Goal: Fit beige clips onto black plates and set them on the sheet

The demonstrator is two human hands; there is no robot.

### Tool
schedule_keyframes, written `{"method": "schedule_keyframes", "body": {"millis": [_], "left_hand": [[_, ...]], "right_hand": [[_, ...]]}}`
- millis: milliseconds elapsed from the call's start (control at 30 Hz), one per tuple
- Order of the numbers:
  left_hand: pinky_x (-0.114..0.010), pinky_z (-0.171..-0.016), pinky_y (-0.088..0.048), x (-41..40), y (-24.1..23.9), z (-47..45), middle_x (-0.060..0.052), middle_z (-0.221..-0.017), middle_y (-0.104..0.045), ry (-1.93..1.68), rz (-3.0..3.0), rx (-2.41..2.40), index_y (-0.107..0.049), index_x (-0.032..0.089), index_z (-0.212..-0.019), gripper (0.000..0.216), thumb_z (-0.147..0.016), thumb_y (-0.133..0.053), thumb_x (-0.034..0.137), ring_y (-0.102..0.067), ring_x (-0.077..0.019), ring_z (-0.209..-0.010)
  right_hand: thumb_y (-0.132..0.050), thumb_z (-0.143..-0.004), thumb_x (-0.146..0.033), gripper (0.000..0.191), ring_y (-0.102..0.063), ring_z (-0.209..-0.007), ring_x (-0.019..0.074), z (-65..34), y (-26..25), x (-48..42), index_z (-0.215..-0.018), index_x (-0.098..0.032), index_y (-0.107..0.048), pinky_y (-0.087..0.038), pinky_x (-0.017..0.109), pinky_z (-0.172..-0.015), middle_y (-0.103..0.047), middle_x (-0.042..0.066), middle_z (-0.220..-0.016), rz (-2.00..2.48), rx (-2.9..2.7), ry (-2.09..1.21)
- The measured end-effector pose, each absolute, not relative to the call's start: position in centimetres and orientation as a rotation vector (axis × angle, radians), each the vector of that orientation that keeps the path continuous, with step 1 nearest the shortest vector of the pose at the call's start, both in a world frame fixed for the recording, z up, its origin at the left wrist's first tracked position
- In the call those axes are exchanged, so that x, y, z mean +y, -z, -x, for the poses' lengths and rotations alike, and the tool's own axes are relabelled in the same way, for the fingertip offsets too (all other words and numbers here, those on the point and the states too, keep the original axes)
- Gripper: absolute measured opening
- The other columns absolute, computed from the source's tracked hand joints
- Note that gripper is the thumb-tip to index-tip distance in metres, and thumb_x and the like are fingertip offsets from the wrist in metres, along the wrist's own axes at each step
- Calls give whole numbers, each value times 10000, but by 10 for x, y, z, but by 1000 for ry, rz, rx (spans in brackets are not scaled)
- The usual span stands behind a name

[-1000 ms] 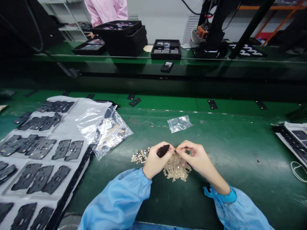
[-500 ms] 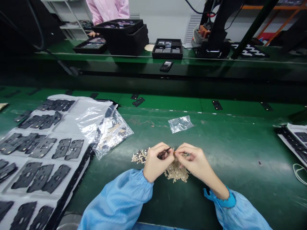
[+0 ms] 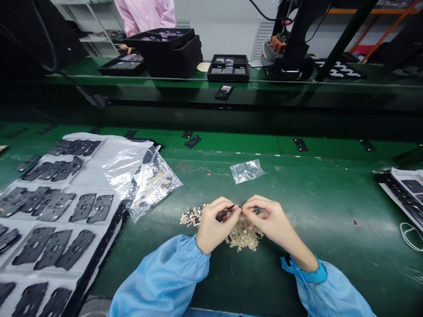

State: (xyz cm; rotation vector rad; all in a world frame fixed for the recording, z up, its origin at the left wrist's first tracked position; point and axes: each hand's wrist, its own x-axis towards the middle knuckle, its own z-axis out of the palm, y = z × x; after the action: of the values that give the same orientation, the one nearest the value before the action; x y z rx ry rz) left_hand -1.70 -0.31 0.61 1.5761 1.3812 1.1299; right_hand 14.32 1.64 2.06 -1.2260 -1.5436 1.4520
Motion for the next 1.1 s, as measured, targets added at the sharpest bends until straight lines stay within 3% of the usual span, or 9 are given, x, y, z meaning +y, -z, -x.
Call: {"method": "schedule_keyframes", "body": {"millis": [367, 467, 567, 667, 867, 1000, 1100], "left_hand": [[-209, -498, -337, 4, 2, 26, 19, -623, -503, -1094, -1568, 1555, -575, 151, -624, 134, -758, -569, 135, -445, -87, -529], [-222, -563, -392, 4, 4, 28, -18, -696, -581, -1012, -1726, 1452, -639, 148, -718, 121, -807, -562, 177, -522, -113, -605], [-240, -703, -441, 2, 5, 29, -57, -846, -630, -924, -1886, 1270, -667, 158, -914, 198, -826, -499, 99, -589, -146, -778], [-246, -745, -449, -1, 6, 29, -68, -933, -619, -862, -1969, 1183, -653, 174, -1002, 315, -798, -464, 25, -590, -151, -847], [-247, -639, -435, -2, 4, 26, -27, -753, -608, -868, -1958, 1324, -633, 174, -888, 119, -821, -539, 145, -560, -136, -678], [-237, -630, -429, -5, -1, 24, -51, -878, -577, -1020, -1900, 1320, -619, 174, -923, 187, -800, -511, 83, -549, -130, -718], [-229, -595, -426, -8, -3, 21, -44, -854, -559, -1184, -1832, 1366, -625, 171, -909, 169, -784, -549, 85, -533, -113, -665]], "right_hand": [[-667, -753, -274, 116, -549, -582, 128, -158, -21, 22, -749, -158, -677, -576, 255, -423, -520, 27, -763, 1230, -1398, -1394], [-675, -748, -293, 132, -547, -604, 139, -164, -19, 26, -757, -161, -678, -573, 257, -416, -521, 27, -748, 1248, -1355, -1351], [-676, -743, -310, 155, -549, -587, 140, -163, -16, 28, -758, -156, -679, -571, 266, -409, -520, 22, -723, 1271, -1378, -1369], [-681, -730, -324, 171, -554, -575, 141, -161, -14, 29, -745, -154, -678, -571, 271, -406, -511, 15, -699, 1287, -1390, -1397], [-671, -728, -316, 171, -559, -542, 136, -159, -11, 29, -741, -145, -670, -553, 258, -383, -519, 12, -687, 1309, -1405, -1380], [-653, -734, -291, 151, -569, -530, 143, -155, -8, 26, -742, -140, -649, -549, 257, -381, -532, 8, -652, 1334, -1431, -1381], [-643, -738, -273, 131, -575, -520, 143, -150, -7, 22, -739, -143, -630, -544, 252, -390, -543, 4, -636, 1342, -1436, -1412]]}}
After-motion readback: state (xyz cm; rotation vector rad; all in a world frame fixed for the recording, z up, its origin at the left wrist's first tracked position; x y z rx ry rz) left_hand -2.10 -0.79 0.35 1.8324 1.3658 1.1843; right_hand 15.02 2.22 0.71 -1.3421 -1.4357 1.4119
